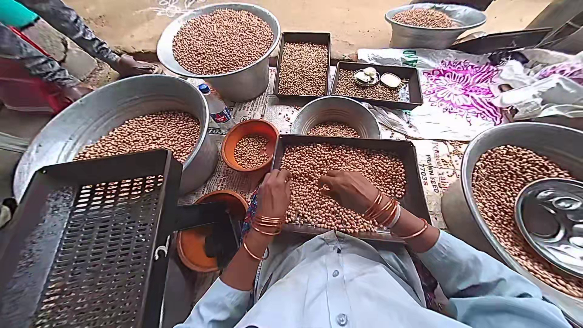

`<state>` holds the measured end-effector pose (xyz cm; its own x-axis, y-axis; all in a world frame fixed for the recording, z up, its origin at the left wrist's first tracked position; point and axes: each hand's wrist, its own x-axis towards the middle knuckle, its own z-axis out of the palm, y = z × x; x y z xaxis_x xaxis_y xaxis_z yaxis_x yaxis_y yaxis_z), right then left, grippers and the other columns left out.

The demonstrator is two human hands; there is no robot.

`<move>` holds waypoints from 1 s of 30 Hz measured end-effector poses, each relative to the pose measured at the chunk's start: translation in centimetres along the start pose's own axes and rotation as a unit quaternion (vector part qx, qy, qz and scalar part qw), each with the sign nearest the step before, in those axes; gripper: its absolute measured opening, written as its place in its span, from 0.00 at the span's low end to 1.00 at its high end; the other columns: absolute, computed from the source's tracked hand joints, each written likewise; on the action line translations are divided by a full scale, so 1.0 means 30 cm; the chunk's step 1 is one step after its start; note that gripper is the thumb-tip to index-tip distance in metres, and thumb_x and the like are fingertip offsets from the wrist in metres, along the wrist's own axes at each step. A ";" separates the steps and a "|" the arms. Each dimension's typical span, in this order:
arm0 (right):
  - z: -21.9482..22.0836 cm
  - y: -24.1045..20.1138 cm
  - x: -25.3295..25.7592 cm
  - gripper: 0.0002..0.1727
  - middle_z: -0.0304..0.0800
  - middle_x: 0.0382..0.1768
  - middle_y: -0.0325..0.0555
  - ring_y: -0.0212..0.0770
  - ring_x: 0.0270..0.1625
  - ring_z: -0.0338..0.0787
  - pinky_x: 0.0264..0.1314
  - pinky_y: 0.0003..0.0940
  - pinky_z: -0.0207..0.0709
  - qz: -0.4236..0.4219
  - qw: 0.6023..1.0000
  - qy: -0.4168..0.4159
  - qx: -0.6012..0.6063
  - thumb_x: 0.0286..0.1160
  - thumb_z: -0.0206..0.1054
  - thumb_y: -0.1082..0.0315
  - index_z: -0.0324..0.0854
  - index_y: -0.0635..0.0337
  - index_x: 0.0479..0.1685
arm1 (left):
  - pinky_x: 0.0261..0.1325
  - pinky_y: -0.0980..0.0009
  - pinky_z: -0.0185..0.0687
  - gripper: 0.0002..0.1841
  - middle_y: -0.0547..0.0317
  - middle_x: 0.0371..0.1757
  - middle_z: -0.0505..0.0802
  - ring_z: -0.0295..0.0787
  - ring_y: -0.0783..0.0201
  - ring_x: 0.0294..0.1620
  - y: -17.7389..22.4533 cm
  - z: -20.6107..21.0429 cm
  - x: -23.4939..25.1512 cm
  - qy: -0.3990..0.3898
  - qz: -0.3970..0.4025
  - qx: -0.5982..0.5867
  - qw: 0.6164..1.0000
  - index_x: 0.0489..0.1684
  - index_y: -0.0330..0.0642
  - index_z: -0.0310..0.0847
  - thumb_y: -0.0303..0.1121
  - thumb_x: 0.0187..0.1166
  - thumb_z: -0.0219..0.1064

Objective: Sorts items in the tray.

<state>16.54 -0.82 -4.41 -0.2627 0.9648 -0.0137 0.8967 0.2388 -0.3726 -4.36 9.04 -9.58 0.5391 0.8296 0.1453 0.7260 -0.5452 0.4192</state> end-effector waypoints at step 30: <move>0.213 0.071 -0.280 0.09 0.94 0.36 0.58 0.61 0.37 0.95 0.36 0.60 0.85 0.128 0.990 0.061 0.014 0.77 0.66 0.69 0.92 0.60 0.43 | 0.61 0.50 0.88 0.10 0.45 0.50 0.96 0.95 0.49 0.50 -0.028 -0.047 -0.021 -0.153 0.079 -0.086 0.981 0.53 0.38 0.92 0.28 0.79 0.70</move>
<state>18.38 -9.11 -11.03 0.0179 0.9998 0.0018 0.9180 -0.0157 -0.3962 -5.91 9.15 -8.78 0.7612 0.6470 -0.0442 0.5545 -0.6139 0.5619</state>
